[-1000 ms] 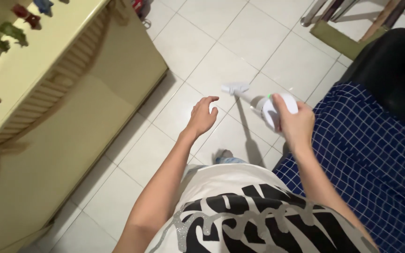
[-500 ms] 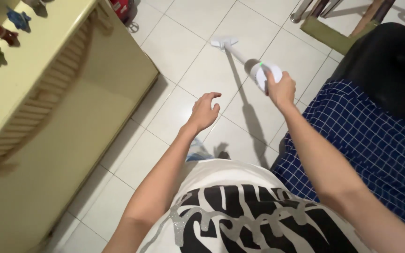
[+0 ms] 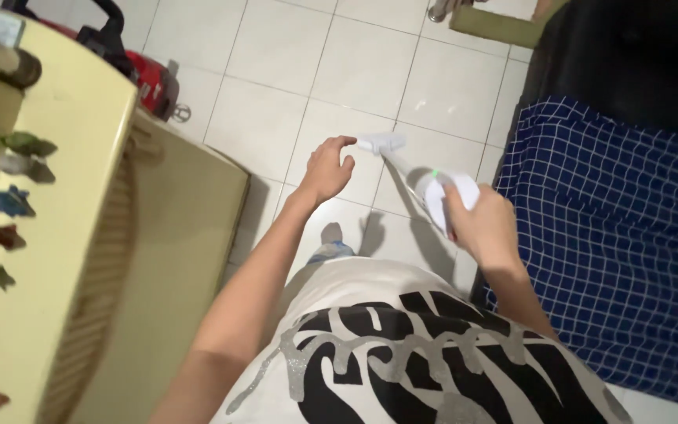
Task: Vacuuming the tiled floor in a room using a handheld vacuum cleaner.
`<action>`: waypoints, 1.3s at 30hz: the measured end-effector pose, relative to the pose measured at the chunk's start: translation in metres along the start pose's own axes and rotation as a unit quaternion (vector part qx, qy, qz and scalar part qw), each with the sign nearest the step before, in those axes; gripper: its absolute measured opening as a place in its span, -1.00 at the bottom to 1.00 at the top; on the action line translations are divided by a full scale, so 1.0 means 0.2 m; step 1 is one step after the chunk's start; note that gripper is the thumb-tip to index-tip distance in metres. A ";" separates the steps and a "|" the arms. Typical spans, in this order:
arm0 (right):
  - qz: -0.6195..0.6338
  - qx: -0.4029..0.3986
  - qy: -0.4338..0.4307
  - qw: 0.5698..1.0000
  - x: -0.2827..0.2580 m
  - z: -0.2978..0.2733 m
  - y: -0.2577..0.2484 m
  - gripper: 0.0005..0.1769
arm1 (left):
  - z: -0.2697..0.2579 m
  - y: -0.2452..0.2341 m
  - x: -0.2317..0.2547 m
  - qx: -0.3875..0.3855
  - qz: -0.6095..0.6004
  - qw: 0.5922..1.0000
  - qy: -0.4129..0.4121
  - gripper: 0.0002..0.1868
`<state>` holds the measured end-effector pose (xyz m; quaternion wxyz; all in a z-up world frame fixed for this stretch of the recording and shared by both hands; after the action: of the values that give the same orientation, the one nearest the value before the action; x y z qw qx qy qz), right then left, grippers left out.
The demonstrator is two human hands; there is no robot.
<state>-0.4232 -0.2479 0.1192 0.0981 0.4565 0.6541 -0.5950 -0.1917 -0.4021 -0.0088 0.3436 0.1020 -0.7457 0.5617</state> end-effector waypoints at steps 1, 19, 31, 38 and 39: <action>0.001 0.005 0.005 1.000 -0.04 -0.03 0.02 -0.30 | 0.03 -0.02 -0.02 -0.004 0.000 1.000 0.005 -0.55; 0.077 0.137 0.041 0.987 0.22 0.79 0.64 -0.32 | 0.07 -0.14 -0.27 -0.081 -0.003 0.995 0.056 -0.55; 0.060 0.080 0.119 0.988 -0.19 0.17 0.24 -0.31 | 0.20 -0.13 -0.27 -0.065 -0.015 0.996 0.056 -0.55; 0.141 0.207 0.033 0.968 -0.13 0.26 0.23 -0.47 | 0.28 -0.03 -0.20 -0.072 -0.008 0.997 0.040 -0.56; 0.149 0.209 0.007 0.966 -0.11 0.34 0.24 -0.48 | 0.30 -0.04 -0.17 -0.064 -0.009 0.997 0.037 -0.56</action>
<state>-0.4043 -0.3234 0.0820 0.0834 0.5634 0.4405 -0.6939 -0.1863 -0.4677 -0.0315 0.3814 0.0654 -0.7659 0.5134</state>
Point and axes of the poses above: each hand's wrist, its own z-axis towards the middle knuckle, its own y-axis out of the palm, x = y × z, the point moved 2 cm from there along z, towards the middle knuckle, and after that the axes turned 12 degrees about z, right-handed, at the moved point
